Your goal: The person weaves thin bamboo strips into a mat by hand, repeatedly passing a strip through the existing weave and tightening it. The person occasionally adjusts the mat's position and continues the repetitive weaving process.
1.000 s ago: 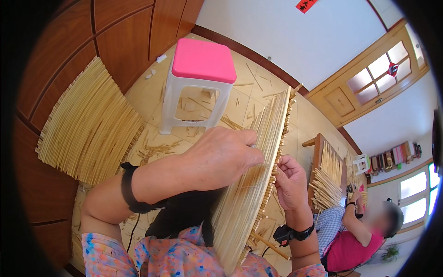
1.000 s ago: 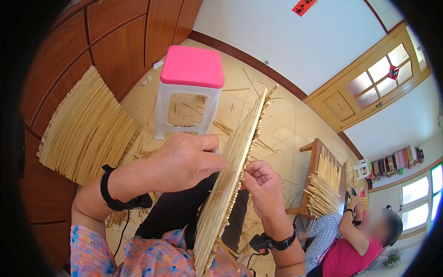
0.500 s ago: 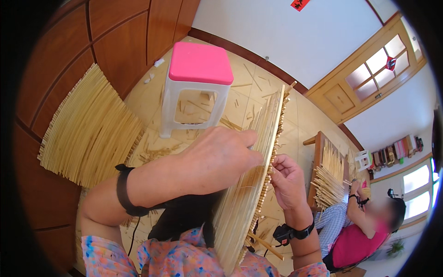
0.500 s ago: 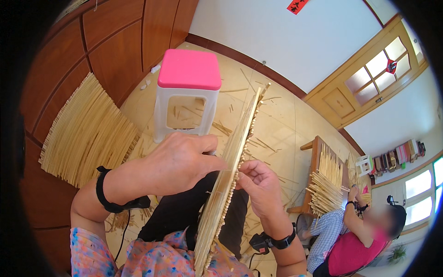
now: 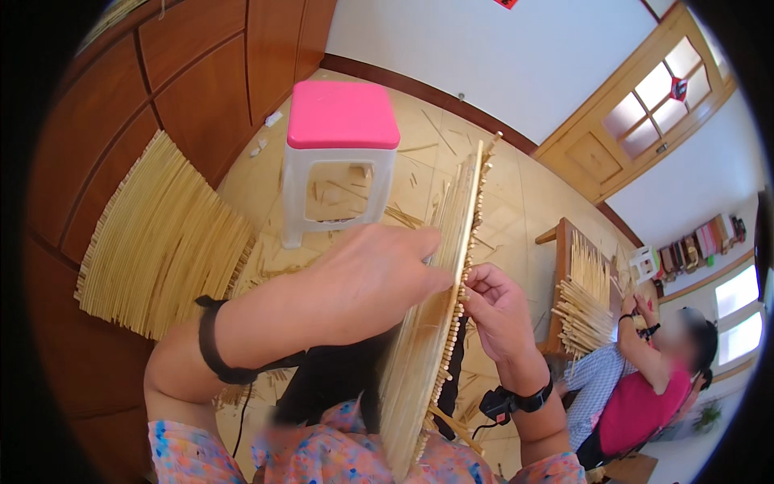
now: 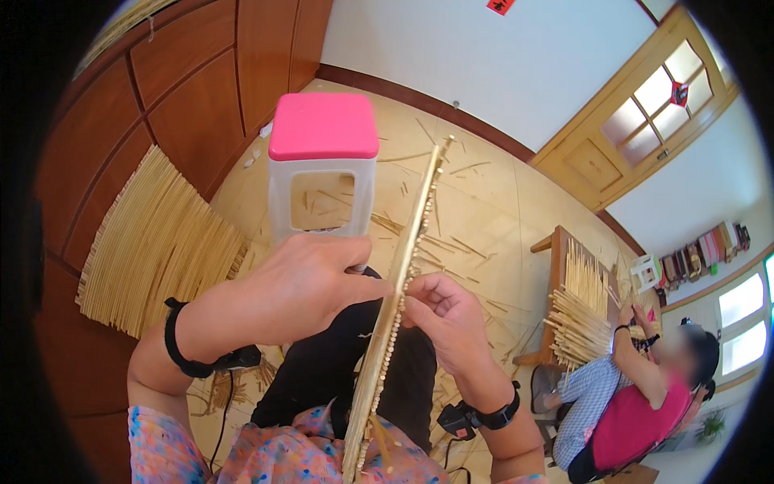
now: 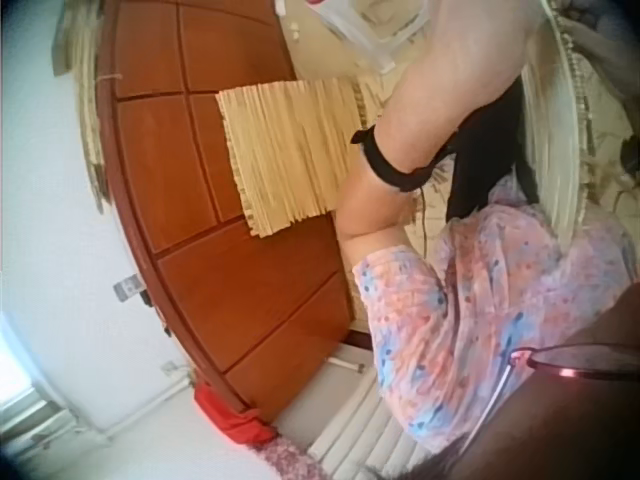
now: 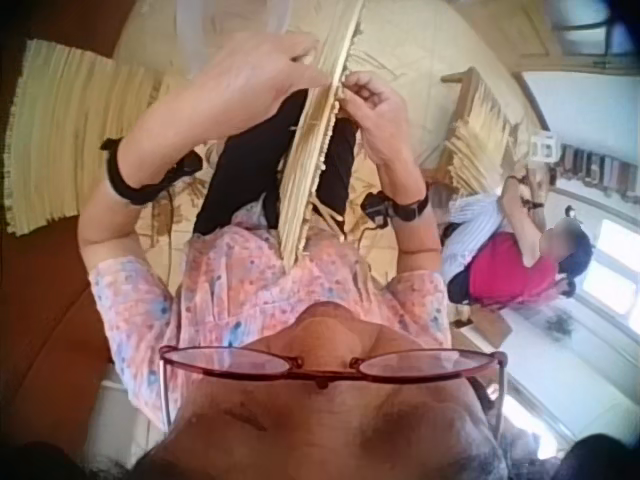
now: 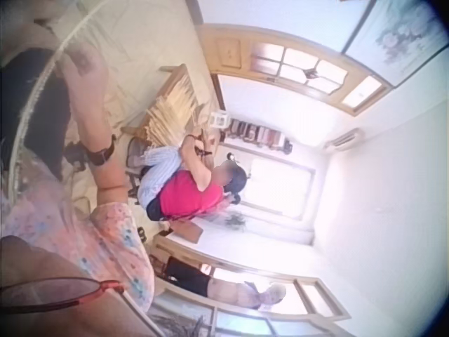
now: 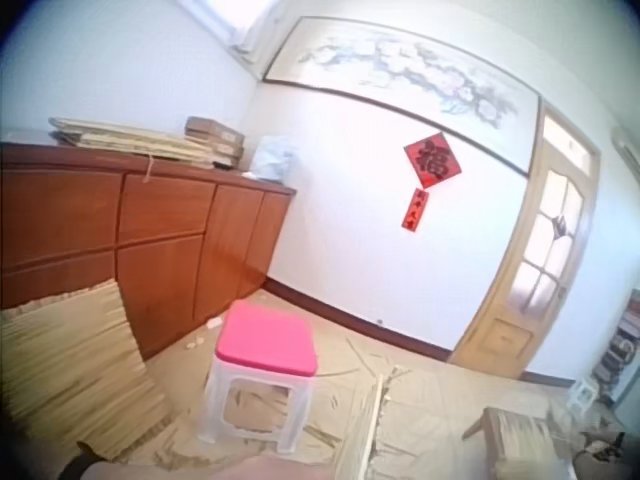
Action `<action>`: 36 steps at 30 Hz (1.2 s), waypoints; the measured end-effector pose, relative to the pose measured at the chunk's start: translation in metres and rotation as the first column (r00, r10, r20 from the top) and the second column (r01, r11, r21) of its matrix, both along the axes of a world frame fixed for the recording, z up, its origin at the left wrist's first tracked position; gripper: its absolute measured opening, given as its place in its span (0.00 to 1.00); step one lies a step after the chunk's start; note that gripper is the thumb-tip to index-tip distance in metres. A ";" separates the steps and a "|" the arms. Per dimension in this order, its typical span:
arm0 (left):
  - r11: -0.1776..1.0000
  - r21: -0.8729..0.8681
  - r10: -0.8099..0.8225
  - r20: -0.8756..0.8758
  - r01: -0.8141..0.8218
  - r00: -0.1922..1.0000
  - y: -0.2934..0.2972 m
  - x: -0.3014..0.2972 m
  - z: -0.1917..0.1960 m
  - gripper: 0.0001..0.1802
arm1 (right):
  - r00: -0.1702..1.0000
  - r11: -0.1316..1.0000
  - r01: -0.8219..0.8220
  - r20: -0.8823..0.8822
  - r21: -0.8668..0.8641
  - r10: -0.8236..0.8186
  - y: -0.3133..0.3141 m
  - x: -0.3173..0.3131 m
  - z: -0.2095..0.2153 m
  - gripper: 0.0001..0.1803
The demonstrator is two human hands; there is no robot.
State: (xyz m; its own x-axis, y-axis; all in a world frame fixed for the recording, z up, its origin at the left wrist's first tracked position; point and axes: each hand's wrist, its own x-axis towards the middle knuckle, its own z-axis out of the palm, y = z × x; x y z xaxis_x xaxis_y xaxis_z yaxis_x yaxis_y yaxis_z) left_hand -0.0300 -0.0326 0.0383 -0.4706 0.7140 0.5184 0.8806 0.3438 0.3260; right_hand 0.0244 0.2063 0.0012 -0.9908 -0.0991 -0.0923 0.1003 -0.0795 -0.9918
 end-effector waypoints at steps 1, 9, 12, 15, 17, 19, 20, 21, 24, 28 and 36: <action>1.000 -0.022 0.013 -0.011 -0.013 1.000 0.000 0.003 0.005 0.15 | 1.000 1.000 0.000 0.003 -0.010 0.000 -0.001 -0.001 -0.001 0.09; 0.988 -0.147 0.037 -0.026 -0.041 0.999 0.001 0.009 0.019 0.07 | 0.956 0.931 -0.103 0.224 -0.350 0.190 0.008 -0.020 -0.015 0.07; 0.987 -0.155 0.046 0.000 -0.046 0.999 0.000 0.006 0.023 0.14 | 0.949 0.956 -0.106 0.260 -0.272 0.179 0.002 -0.025 -0.013 0.08; 0.975 -0.209 0.075 -0.003 -0.074 0.997 0.002 0.006 0.030 0.17 | 0.963 0.953 -0.088 0.219 -0.288 0.155 -0.005 -0.024 -0.009 0.07; 0.973 -0.217 0.093 0.040 -0.082 0.995 0.007 0.007 0.034 0.15 | 0.966 0.950 -0.071 0.218 -0.303 0.142 -0.005 -0.024 -0.008 0.07; 0.962 -0.254 0.111 0.043 -0.097 0.993 0.008 0.010 0.037 0.15 | 0.963 0.951 -0.080 0.223 -0.298 0.150 -0.008 -0.024 -0.007 0.07; 0.957 -0.270 0.118 0.043 -0.102 0.992 0.010 0.009 0.039 0.15 | 0.962 0.953 -0.082 0.225 -0.293 0.152 -0.008 -0.024 -0.007 0.07; 0.959 -0.267 0.116 0.059 -0.096 0.992 0.011 0.009 0.039 0.15 | 0.961 0.952 -0.082 0.229 -0.294 0.153 -0.007 -0.024 -0.008 0.07; 0.962 -0.266 0.099 0.099 -0.070 0.990 0.014 0.004 0.040 0.15 | 0.958 0.955 -0.087 0.238 -0.283 0.158 -0.006 -0.027 -0.010 0.08; 0.962 -0.268 0.097 0.135 -0.058 0.986 0.018 0.001 0.039 0.13 | 0.955 0.964 -0.108 0.245 -0.242 0.169 -0.005 -0.031 -0.009 0.07; 0.971 -0.231 0.107 0.181 -0.063 0.978 0.018 -0.004 0.031 0.11 | 0.955 0.960 -0.143 0.220 -0.242 0.198 -0.006 -0.035 -0.013 0.07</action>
State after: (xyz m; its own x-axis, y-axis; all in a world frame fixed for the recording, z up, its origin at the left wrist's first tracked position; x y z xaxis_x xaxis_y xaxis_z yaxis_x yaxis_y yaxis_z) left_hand -0.0341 -0.0151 0.0691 -0.6089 0.7542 0.2456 0.7741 0.4975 0.3915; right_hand -0.0110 0.2006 -0.0116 -0.9083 -0.3098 -0.2812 0.3643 -0.2549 -0.8957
